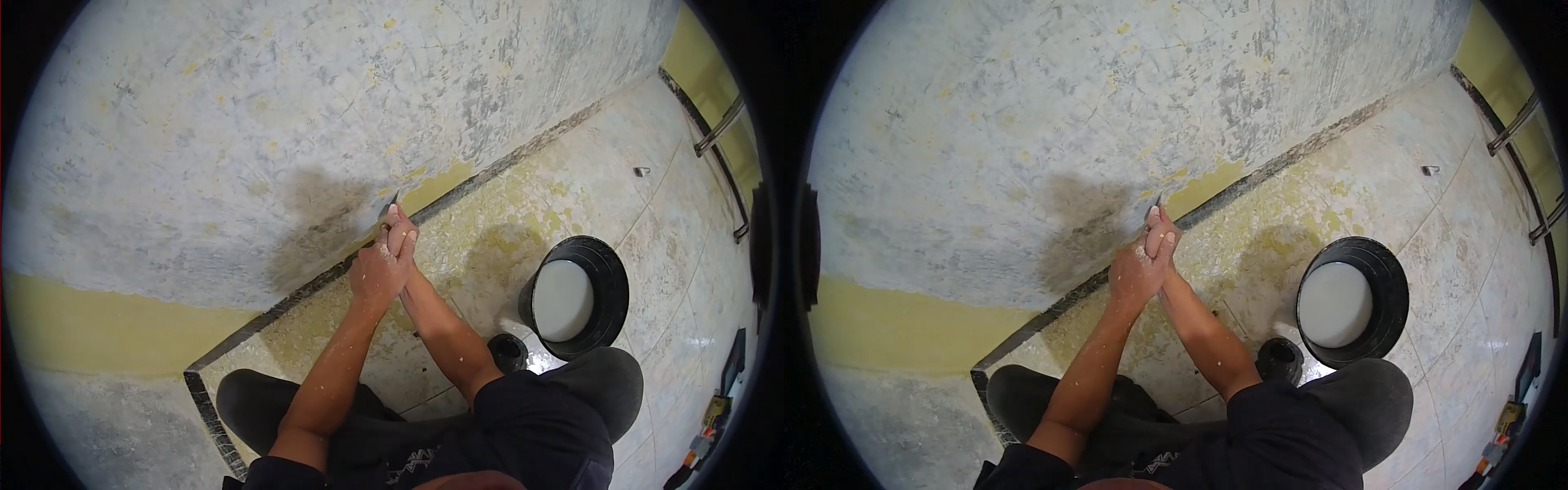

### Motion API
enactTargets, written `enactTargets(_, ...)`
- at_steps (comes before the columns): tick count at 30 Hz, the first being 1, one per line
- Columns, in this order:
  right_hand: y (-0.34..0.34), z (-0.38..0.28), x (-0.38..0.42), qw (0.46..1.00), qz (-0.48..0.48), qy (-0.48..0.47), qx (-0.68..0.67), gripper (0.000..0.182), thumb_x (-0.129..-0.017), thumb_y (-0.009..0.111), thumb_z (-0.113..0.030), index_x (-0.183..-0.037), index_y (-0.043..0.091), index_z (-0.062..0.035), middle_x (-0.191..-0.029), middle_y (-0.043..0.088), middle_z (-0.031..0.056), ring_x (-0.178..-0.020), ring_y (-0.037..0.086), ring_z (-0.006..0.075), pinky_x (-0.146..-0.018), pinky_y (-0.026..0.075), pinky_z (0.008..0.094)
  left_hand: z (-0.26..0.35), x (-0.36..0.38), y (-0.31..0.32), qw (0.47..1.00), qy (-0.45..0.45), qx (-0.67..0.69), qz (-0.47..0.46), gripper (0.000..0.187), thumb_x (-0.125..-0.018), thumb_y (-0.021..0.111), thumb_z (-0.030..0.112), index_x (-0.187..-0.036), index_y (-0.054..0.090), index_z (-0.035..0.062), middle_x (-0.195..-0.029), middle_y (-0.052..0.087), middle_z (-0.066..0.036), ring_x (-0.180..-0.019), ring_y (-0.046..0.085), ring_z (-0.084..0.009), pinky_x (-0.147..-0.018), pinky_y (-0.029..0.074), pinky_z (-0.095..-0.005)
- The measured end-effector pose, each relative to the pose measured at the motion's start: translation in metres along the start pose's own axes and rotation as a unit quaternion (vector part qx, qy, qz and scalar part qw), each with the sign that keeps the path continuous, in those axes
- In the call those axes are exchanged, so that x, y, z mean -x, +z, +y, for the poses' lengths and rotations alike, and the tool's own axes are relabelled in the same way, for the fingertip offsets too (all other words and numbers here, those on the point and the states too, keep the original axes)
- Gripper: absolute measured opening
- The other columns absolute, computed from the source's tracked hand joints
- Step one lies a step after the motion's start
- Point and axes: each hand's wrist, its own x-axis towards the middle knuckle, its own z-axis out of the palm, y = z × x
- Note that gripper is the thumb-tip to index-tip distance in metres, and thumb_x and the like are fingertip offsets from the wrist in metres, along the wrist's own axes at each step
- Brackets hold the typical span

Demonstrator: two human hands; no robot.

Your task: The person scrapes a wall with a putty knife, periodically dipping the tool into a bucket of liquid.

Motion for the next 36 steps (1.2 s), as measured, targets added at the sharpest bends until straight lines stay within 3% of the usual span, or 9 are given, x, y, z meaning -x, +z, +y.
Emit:
enactTargets(4, -0.019, 0.014, -0.034, 0.940, -0.208, -0.247, -0.108, 0.015, -0.097, 0.057, -0.017, -0.083, 0.059, -0.0112, -0.070, 0.041, -0.0087, -0.060, 0.034, 0.0055, -0.057, 0.032, 0.0206, 0.008, -0.015, -0.003, 0.999, 0.038, 0.029, 0.000, 0.065, -0.089, 0.044, 0.060, -0.126, 0.056, 0.0081, -0.108, 0.065, -0.023, -0.097, 0.062, -0.0450, -0.085, 0.050, -0.0511)
enactTargets(6, -0.017, -0.010, -0.041, 0.992, 0.068, 0.045, -0.099, 0.012, -0.094, 0.061, -0.017, -0.083, 0.060, -0.0124, -0.069, 0.040, -0.0097, -0.059, 0.032, 0.0044, -0.055, 0.029, 0.0216, 0.013, -0.021, 0.000, 0.999, 0.020, 0.019, -0.015, 0.065, -0.089, 0.044, 0.060, -0.127, 0.055, 0.0080, -0.107, 0.065, -0.024, -0.096, 0.062, -0.0451, -0.085, 0.050, -0.0512)
enactTargets(11, 0.009, -0.020, -0.008, 0.997, 0.077, -0.011, 0.013, 0.006, -0.093, 0.061, -0.014, -0.088, 0.060, -0.0112, -0.070, 0.040, -0.0104, -0.060, 0.034, 0.0047, -0.054, 0.029, 0.0217, 0.006, -0.003, -0.005, 0.996, 0.070, 0.054, 0.016, 0.067, -0.089, 0.045, 0.059, -0.132, 0.052, 0.0082, -0.102, 0.065, -0.028, -0.093, 0.063, -0.0464, -0.083, 0.051, -0.0518)
enactTargets(13, 0.015, -0.017, 0.003, 0.987, 0.103, 0.121, -0.019, 0.004, -0.095, 0.059, -0.013, -0.091, 0.060, -0.0104, -0.071, 0.040, -0.0100, -0.060, 0.035, 0.0045, -0.055, 0.029, 0.0210, -0.010, 0.004, 0.000, 0.996, 0.028, 0.045, 0.066, 0.063, -0.089, 0.046, 0.058, -0.131, 0.052, 0.0110, -0.096, 0.066, -0.029, -0.087, 0.063, -0.0481, -0.080, 0.052, -0.0523)
enactTargets(19, -0.026, -0.004, -0.033, 0.998, -0.060, 0.019, -0.005, 0.022, -0.096, 0.055, -0.031, -0.101, 0.058, -0.0091, -0.072, 0.049, -0.0048, -0.064, 0.043, 0.0083, -0.060, 0.037, 0.0217, 0.005, -0.014, -0.007, 0.999, 0.025, 0.041, -0.005, 0.060, -0.089, 0.047, 0.057, -0.123, 0.057, 0.0089, -0.092, 0.066, -0.028, -0.084, 0.063, -0.0484, -0.079, 0.052, -0.0517)
enactTargets(22, -0.004, -0.028, -0.032, 0.998, 0.026, 0.021, -0.051, 0.012, -0.095, 0.057, -0.013, -0.100, 0.060, -0.0016, -0.076, 0.047, -0.0079, -0.062, 0.040, 0.0062, -0.058, 0.033, 0.0196, 0.012, -0.025, -0.003, 0.999, 0.026, 0.027, -0.013, 0.060, -0.088, 0.049, 0.057, -0.121, 0.058, 0.0068, -0.092, 0.067, -0.027, -0.085, 0.064, -0.0473, -0.078, 0.052, -0.0517)
enactTargets(30, 0.015, -0.026, -0.004, 0.990, 0.105, 0.070, 0.066, 0.016, -0.094, 0.061, -0.017, -0.098, 0.064, -0.0018, -0.069, 0.043, -0.0093, -0.060, 0.034, 0.0044, -0.055, 0.030, 0.0204, -0.010, -0.012, 0.004, 0.986, 0.103, 0.070, 0.114, 0.065, -0.087, 0.051, 0.056, -0.126, 0.055, 0.0043, -0.092, 0.067, -0.026, -0.085, 0.064, -0.0459, -0.077, 0.053, -0.0509)
enactTargets(32, -0.008, -0.020, -0.030, 0.993, -0.022, -0.046, 0.103, 0.019, -0.096, 0.057, -0.029, -0.100, 0.057, -0.0099, -0.072, 0.046, -0.0067, -0.064, 0.039, 0.0049, -0.059, 0.035, 0.0213, -0.002, -0.024, 0.010, 0.996, 0.071, 0.043, 0.028, 0.065, -0.087, 0.052, 0.056, -0.125, 0.055, 0.0033, -0.089, 0.067, -0.026, -0.084, 0.065, -0.0449, -0.077, 0.053, -0.0510)
enactTargets(36, -0.001, -0.048, -0.030, 0.998, 0.011, 0.025, 0.052, 0.021, -0.096, 0.056, -0.030, -0.102, 0.059, -0.0099, -0.070, 0.043, -0.0075, -0.062, 0.036, 0.0056, -0.056, 0.031, 0.0212, 0.021, -0.023, 0.005, 0.998, 0.036, 0.033, 0.035, 0.063, -0.088, 0.051, 0.055, -0.127, 0.054, 0.0068, -0.087, 0.067, -0.026, -0.083, 0.065, -0.0450, -0.076, 0.053, -0.0507)
